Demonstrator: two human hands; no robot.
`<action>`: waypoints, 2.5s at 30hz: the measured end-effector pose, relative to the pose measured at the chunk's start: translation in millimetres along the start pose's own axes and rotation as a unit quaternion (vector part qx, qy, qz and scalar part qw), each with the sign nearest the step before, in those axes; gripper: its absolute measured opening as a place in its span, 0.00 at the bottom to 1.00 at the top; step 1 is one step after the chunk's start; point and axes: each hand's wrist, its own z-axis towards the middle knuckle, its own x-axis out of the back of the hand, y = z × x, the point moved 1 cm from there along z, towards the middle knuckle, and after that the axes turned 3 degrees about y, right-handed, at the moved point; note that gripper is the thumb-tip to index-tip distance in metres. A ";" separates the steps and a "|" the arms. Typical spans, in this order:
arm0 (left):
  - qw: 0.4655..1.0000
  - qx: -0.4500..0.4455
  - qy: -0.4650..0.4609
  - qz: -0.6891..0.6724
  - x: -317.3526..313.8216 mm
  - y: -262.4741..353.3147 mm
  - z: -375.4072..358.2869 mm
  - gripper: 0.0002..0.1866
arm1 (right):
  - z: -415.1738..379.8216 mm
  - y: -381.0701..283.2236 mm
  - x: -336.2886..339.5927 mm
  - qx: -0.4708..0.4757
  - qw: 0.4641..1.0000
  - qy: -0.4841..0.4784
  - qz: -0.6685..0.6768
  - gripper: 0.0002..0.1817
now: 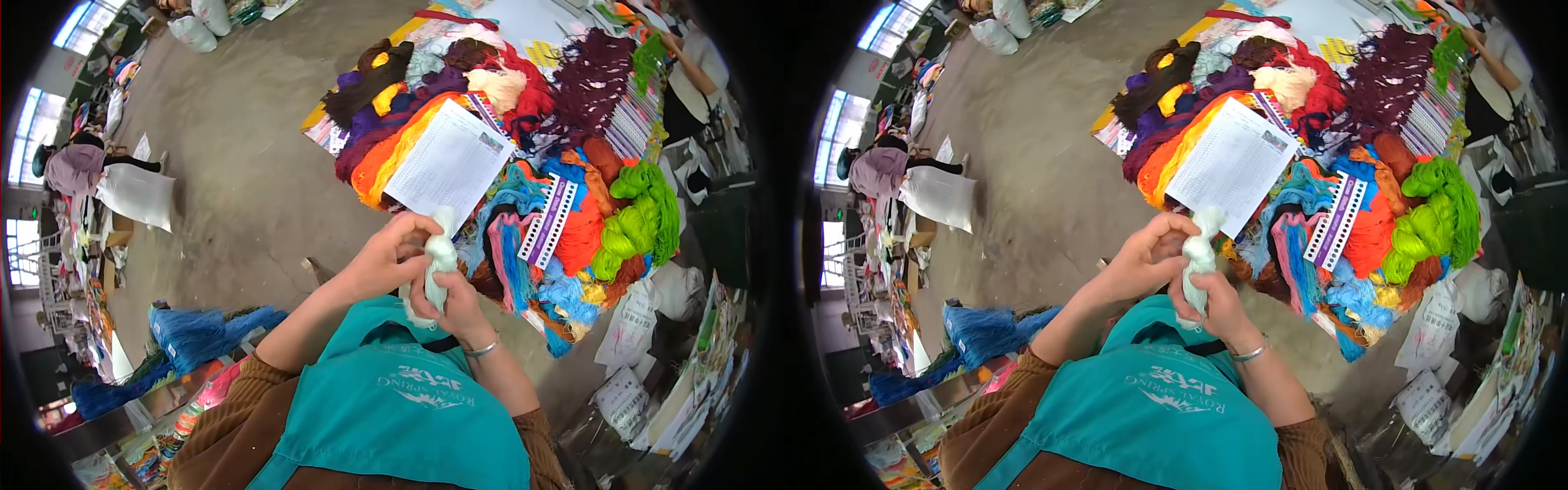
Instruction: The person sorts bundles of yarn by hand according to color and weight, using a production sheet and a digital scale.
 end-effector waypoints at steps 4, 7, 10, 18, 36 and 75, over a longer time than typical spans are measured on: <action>0.990 0.092 -0.055 -0.088 -18.1 -5.2 1.9 0.18 | -20.4 -1.8 7.1 -0.043 0.995 0.023 -0.084 0.16; 0.990 0.099 -0.087 -0.049 -34.1 -6.4 -1.0 0.16 | -43.0 7.0 16.7 0.021 0.973 0.133 -0.188 0.14; 0.993 0.000 -0.120 0.024 -44.2 -25.7 -3.0 0.17 | -68.9 11.5 34.2 -0.005 0.967 0.148 -0.208 0.21; 0.996 0.040 -0.003 -0.077 -55.9 -46.7 -10.1 0.17 | -94.3 -21.6 -14.8 0.359 0.650 0.292 -0.603 0.21; 0.987 -0.002 -0.067 0.144 -53.1 -26.4 -21.5 0.11 | -76.6 -39.8 -19.9 0.462 0.608 0.212 -0.610 0.19; 0.855 -0.105 -0.146 0.487 -47.2 -11.4 -38.7 0.11 | -82.2 -3.1 1.3 0.203 0.841 0.146 -0.479 0.36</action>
